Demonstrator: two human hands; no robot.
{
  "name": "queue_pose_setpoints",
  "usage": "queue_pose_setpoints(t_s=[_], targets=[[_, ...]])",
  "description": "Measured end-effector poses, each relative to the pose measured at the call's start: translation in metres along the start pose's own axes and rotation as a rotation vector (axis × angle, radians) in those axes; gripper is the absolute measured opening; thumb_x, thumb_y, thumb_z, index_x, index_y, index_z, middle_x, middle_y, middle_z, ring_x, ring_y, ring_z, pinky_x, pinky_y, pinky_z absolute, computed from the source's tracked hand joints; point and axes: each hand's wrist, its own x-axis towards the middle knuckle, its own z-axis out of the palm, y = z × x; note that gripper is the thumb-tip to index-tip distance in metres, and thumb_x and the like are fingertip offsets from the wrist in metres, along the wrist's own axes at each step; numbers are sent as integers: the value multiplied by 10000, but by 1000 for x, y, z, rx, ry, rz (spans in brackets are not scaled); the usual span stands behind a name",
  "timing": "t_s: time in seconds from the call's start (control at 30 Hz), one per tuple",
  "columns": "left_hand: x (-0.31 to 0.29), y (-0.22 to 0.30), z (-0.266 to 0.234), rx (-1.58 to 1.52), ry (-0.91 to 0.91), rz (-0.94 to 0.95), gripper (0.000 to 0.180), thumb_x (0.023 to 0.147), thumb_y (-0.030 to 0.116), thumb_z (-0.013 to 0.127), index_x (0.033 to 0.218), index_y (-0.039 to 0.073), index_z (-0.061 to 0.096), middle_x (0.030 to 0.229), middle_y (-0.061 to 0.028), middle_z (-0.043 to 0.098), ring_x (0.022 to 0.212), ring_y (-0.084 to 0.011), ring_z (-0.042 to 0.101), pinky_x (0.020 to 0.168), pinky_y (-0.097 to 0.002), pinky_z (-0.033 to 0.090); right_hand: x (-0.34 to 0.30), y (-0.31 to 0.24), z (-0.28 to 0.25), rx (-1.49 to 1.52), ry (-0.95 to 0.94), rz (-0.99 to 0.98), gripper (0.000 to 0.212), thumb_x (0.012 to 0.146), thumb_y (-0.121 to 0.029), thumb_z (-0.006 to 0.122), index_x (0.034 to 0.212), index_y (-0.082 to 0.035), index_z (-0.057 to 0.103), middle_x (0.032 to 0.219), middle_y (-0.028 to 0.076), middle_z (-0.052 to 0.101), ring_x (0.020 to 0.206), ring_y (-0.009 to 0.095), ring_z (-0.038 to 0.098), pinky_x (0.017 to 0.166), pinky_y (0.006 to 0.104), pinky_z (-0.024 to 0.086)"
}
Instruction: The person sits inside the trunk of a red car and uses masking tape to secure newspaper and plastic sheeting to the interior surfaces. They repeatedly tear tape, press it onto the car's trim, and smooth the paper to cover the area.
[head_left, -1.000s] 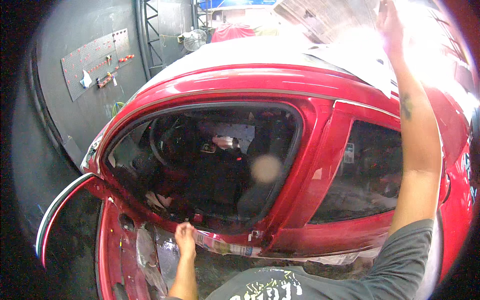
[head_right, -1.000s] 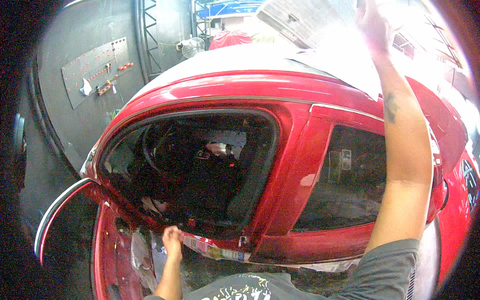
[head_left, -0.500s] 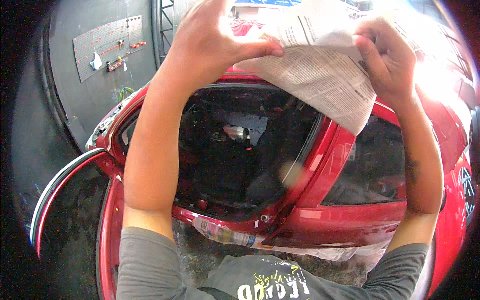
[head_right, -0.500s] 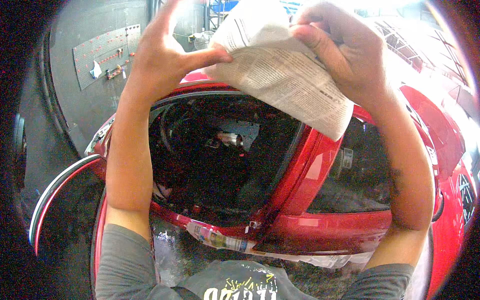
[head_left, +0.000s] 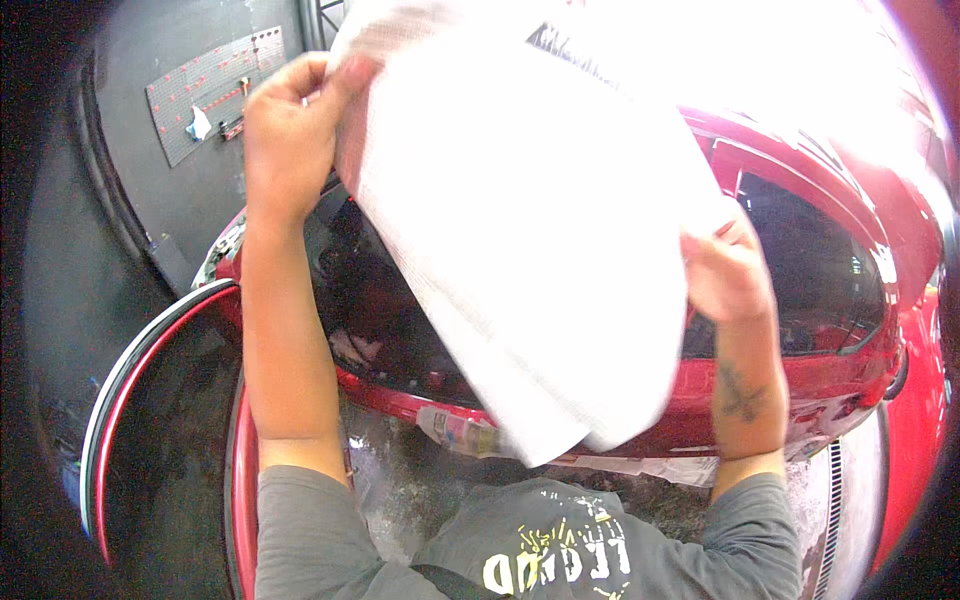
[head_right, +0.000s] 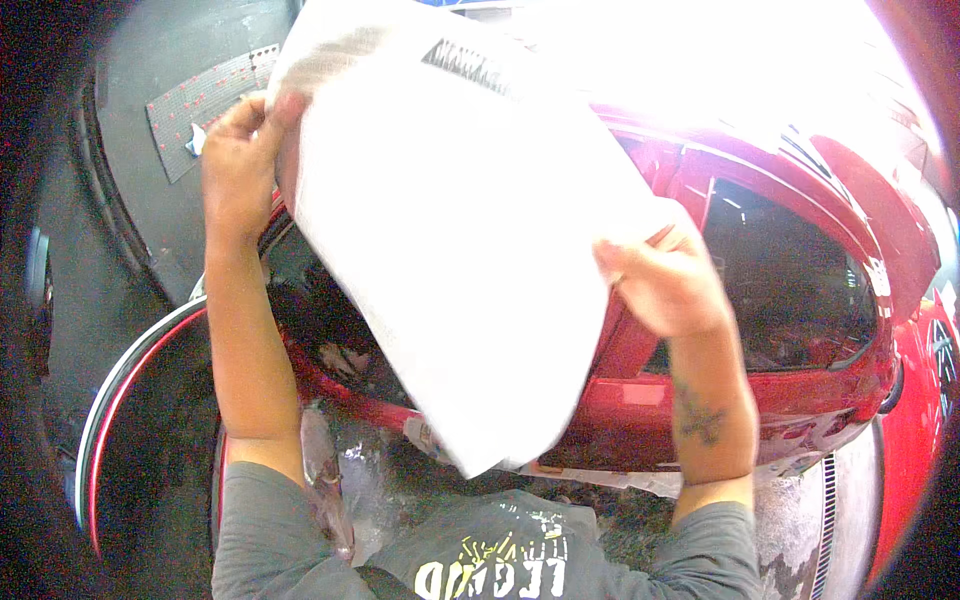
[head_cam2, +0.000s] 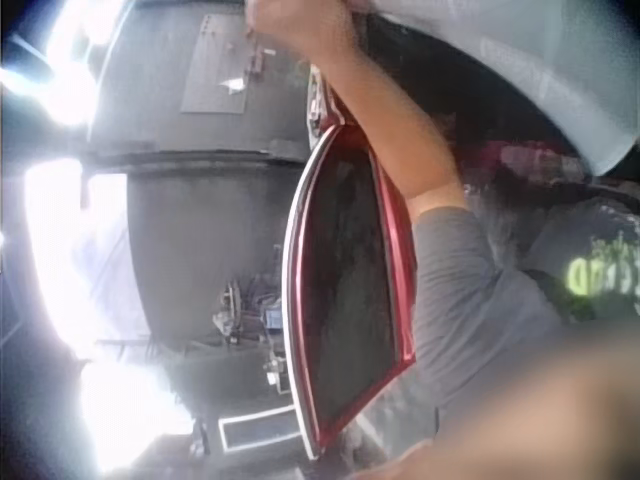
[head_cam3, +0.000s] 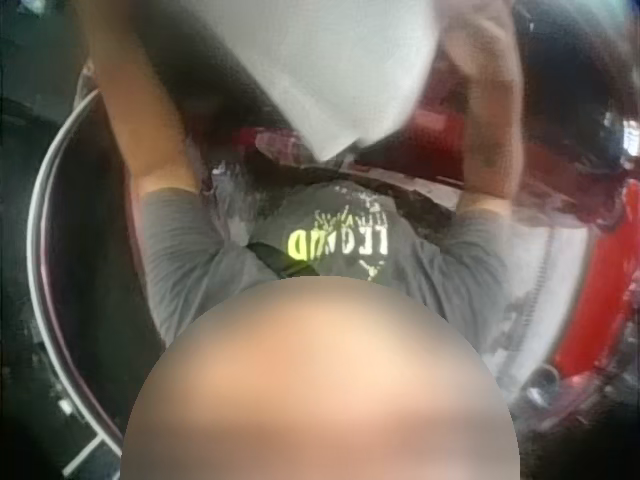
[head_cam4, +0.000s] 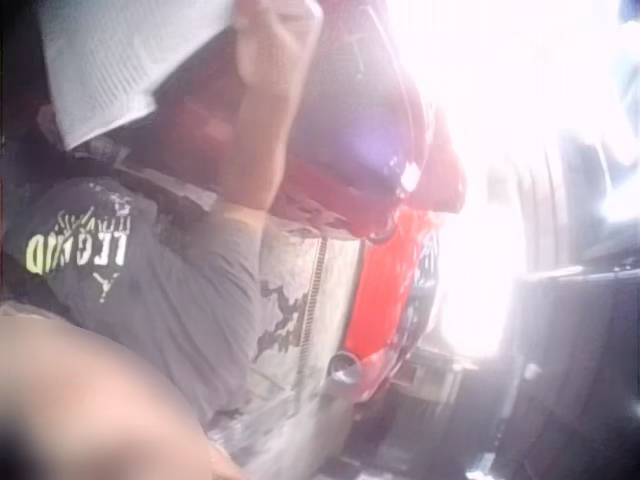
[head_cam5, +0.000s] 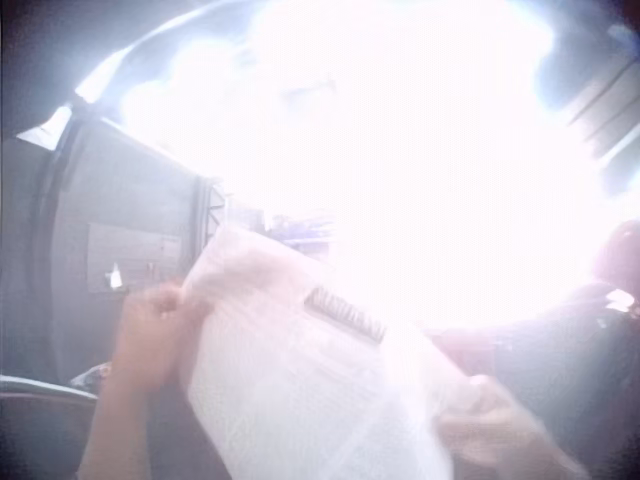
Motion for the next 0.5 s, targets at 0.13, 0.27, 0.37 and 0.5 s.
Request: queue_pose_setpoints(t_s=[0.13,0.27,0.37,0.5], targets=[[-77,-29,-39,247,-77,-242,330,1052,286,757,1068,-42,794,862,53,706,819,-41,574,748,-254,489,-21,78,34,65,211,62,474,966,-101,826,1391,30,664,1303,108,758,1222,216,698,1089,376,511],[-172,-79,-76,70,-10,-507,291,1089,221,700,1162,-52,771,980,34,720,898,-50,576,803,-245,475,-30,123,42,6,301,217,520,971,-108,828,1431,24,624,1376,122,721,1267,215,672,1102,389,511],[-230,-113,-108,-132,244,-670,281,1060,175,744,1223,-53,757,1095,-18,767,985,-97,655,908,-258,503,-40,143,31,50,314,276,469,983,-92,810,1402,27,635,1355,117,729,1244,215,683,1087,384,523],[-285,-137,-141,-452,417,-706,280,982,127,832,1207,-27,766,1163,-73,788,1064,-176,721,989,-319,538,-45,156,19,-186,349,247,352,1010,-75,774,1336,17,679,1281,91,753,1165,182,702,1041,354,539]])
